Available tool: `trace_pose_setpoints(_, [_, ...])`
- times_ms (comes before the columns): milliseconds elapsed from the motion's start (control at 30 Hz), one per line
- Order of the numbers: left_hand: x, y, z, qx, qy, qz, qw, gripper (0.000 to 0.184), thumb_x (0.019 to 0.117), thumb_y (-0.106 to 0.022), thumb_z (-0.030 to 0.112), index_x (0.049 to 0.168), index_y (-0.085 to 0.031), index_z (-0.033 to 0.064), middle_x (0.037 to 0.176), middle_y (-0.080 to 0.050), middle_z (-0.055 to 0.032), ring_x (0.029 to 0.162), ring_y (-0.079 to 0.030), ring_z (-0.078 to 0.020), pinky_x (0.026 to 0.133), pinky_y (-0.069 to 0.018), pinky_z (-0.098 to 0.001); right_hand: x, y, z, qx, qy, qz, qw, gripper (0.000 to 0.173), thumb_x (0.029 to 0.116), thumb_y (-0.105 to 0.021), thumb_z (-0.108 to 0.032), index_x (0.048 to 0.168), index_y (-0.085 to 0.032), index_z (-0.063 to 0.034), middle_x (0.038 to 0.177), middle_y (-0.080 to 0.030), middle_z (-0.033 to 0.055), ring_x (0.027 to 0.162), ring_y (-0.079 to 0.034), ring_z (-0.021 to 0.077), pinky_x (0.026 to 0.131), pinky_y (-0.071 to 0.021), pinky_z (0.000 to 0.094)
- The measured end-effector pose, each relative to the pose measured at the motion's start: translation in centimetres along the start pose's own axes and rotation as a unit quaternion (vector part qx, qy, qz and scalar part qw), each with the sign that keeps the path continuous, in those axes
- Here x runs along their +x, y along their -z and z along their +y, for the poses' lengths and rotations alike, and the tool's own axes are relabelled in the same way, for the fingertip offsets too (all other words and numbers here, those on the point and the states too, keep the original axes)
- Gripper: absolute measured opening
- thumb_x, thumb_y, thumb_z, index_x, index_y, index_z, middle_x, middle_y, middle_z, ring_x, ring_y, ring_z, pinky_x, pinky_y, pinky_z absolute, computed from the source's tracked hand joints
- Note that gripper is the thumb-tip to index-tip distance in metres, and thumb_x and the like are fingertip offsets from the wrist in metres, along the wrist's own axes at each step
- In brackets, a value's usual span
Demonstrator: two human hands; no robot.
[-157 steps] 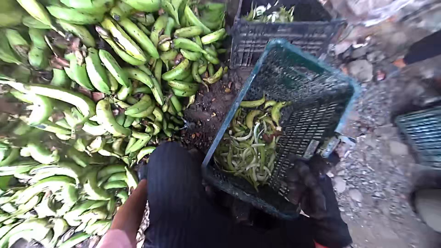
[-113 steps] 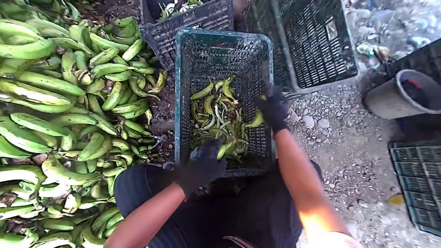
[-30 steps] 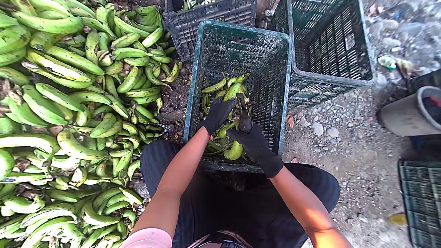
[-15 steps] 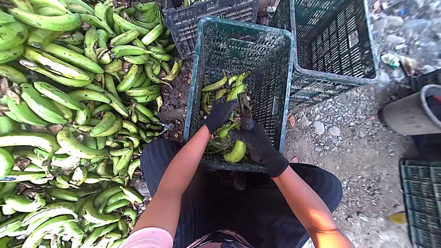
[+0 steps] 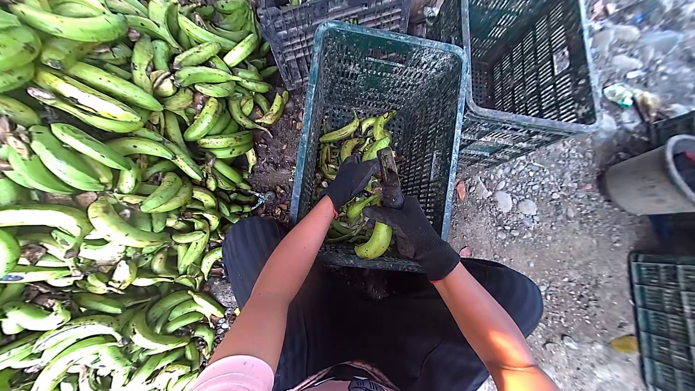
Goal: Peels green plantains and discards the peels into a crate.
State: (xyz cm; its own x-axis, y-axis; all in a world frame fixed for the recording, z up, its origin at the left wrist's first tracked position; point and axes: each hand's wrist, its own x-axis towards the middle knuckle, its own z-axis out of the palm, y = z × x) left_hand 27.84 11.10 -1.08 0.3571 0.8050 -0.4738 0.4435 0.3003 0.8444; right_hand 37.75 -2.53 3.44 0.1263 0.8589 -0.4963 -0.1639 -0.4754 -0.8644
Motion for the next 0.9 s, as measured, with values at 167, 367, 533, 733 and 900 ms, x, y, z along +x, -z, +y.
trace_pose_setpoints(167, [-0.09,0.05,-0.02,-0.006,-0.013,-0.007,1.0,0.036,0.103,-0.056,0.031,0.116,-0.059,-0.0018,0.095,-0.059,-0.0152,0.074,-0.057,-0.0223,0.063,-0.0493,-0.0409,0.08,0.25,0.21,-0.012,0.003,-0.008,1.0,0.021,0.0883,-0.077,-0.013,0.097,-0.063,0.0002,0.074,-0.069,0.0102,0.061,-0.067,0.0166,0.057,-0.0579,0.0307])
trace_pose_setpoints(367, [-0.17,0.11,0.46,0.001,0.003,-0.011,1.0,0.036,0.1035,-0.055,0.032,0.122,-0.057,0.0001,0.098,-0.059,-0.0154,0.075,-0.056,-0.022,0.062,-0.049,-0.0394,-0.02,0.37,0.08,-0.023,0.012,-0.004,1.0,0.021,0.0873,-0.078,-0.013,0.096,-0.063,-0.0004,0.073,-0.068,0.0094,0.061,-0.067,0.0162,0.057,-0.0573,0.0305])
trace_pose_setpoints(533, [-0.14,0.04,0.31,-0.009,0.002,-0.01,1.0,0.035,0.1037,-0.056,0.032,0.117,-0.058,-0.0006,0.097,-0.058,-0.0143,0.075,-0.055,-0.0211,0.062,-0.0483,-0.0387,0.21,0.49,0.21,-0.057,0.01,0.015,0.998,0.023,0.0865,-0.08,-0.014,0.095,-0.063,-0.0015,0.074,-0.067,0.0086,0.061,-0.065,0.0156,0.058,-0.0565,0.0308])
trace_pose_setpoints(733, [0.25,0.0,0.24,-0.007,0.007,-0.006,1.0,0.036,0.1024,-0.058,0.036,0.114,-0.058,0.001,0.094,-0.058,-0.0134,0.072,-0.055,-0.0206,0.06,-0.0477,-0.0381,0.51,0.76,0.34,-0.096,0.018,0.022,0.995,0.026,0.0857,-0.081,-0.019,0.093,-0.063,-0.0021,0.073,-0.068,0.0085,0.059,-0.064,0.016,0.055,-0.0547,0.0317])
trace_pose_setpoints(900, [0.22,0.16,0.31,-0.005,0.014,-0.017,1.0,0.039,0.1025,-0.057,0.036,0.12,-0.058,0.0011,0.102,-0.059,-0.0161,0.082,-0.057,-0.0238,0.067,-0.0499,-0.0423,0.62,0.67,0.23,-0.117,0.004,0.037,0.992,0.028,0.0843,-0.083,-0.02,0.091,-0.062,-0.0027,0.072,-0.066,0.0081,0.059,-0.063,0.0162,0.055,-0.0535,0.0328])
